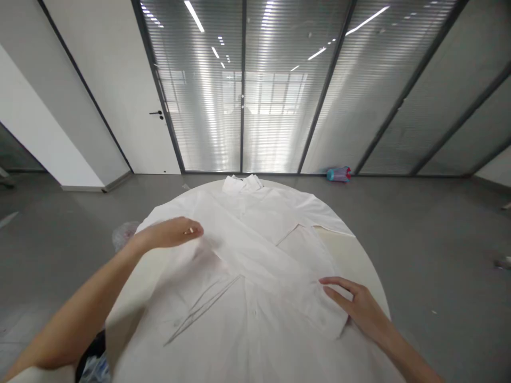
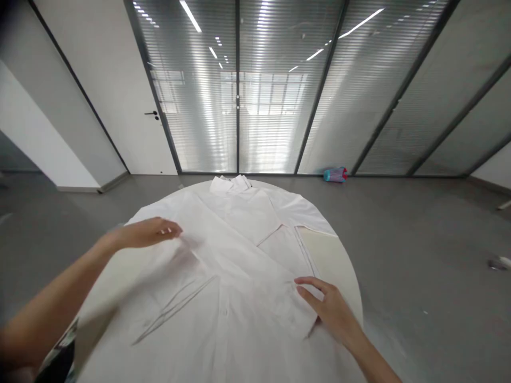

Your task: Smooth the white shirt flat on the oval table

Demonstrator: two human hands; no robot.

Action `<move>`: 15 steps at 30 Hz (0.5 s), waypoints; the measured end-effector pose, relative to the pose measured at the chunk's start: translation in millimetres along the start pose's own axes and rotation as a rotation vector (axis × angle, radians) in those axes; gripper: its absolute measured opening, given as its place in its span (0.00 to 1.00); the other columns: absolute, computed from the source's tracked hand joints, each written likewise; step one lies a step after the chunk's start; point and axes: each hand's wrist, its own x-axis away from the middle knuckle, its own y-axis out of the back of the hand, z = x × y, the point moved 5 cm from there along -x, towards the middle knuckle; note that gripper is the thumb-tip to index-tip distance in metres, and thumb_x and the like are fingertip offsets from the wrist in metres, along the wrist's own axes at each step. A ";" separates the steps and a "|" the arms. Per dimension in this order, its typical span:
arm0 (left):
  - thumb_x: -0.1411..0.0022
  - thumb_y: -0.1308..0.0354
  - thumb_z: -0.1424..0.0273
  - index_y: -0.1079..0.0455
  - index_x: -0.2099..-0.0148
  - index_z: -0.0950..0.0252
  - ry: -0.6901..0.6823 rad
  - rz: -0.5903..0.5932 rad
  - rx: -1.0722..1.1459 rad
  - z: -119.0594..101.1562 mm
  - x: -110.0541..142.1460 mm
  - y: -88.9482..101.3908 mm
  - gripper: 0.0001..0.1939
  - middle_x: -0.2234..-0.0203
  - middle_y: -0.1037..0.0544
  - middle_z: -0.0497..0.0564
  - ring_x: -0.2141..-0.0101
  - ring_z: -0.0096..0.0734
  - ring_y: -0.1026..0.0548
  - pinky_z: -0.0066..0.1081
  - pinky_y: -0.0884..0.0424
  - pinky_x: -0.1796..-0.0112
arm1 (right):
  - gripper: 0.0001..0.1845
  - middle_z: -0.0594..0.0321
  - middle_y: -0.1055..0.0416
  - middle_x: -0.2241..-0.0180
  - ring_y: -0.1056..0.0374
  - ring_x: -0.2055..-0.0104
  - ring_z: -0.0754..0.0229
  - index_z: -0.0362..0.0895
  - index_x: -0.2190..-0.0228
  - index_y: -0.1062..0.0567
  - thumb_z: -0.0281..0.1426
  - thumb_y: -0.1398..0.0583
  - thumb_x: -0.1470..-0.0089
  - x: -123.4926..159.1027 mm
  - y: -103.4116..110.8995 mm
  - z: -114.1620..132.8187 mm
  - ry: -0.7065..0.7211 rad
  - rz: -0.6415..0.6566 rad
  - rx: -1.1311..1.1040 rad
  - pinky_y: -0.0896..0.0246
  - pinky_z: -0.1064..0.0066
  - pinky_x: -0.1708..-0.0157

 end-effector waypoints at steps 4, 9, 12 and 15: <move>0.31 0.57 0.64 0.29 0.45 0.63 0.100 -0.301 -0.118 30.9 -72.2 31.0 0.21 0.51 0.22 0.53 0.54 0.39 0.24 0.33 0.32 0.52 | 0.22 0.58 0.21 0.56 0.28 0.49 0.43 0.50 0.63 0.17 0.51 0.40 0.48 -0.4 -3.1 -1.9 0.009 0.016 0.024 0.36 0.56 0.46; 0.32 0.57 0.70 0.32 0.42 0.65 0.176 -0.378 -0.161 74.1 -144.6 1.7 0.20 0.41 0.31 0.56 0.42 0.38 0.35 0.36 0.40 0.43 | 0.21 0.59 0.22 0.55 0.29 0.48 0.44 0.50 0.62 0.17 0.50 0.40 0.47 2.2 -3.7 -3.1 0.013 -0.009 0.024 0.41 0.54 0.42; 0.31 0.55 0.67 0.31 0.45 0.61 0.217 -0.399 -0.167 91.7 -154.1 -18.7 0.17 0.41 0.31 0.54 0.41 0.41 0.38 0.41 0.40 0.44 | 0.20 0.59 0.21 0.55 0.29 0.48 0.44 0.51 0.61 0.17 0.50 0.40 0.46 4.3 -4.5 -3.0 0.008 -0.019 0.005 0.40 0.55 0.43; 0.30 0.56 0.65 0.31 0.47 0.61 0.253 -0.438 -0.174 105.6 -154.8 -25.9 0.17 0.43 0.31 0.56 0.42 0.44 0.38 0.44 0.41 0.45 | 0.22 0.59 0.21 0.55 0.28 0.49 0.45 0.50 0.61 0.17 0.50 0.43 0.43 4.4 -4.8 -2.7 0.000 -0.018 -0.013 0.36 0.57 0.46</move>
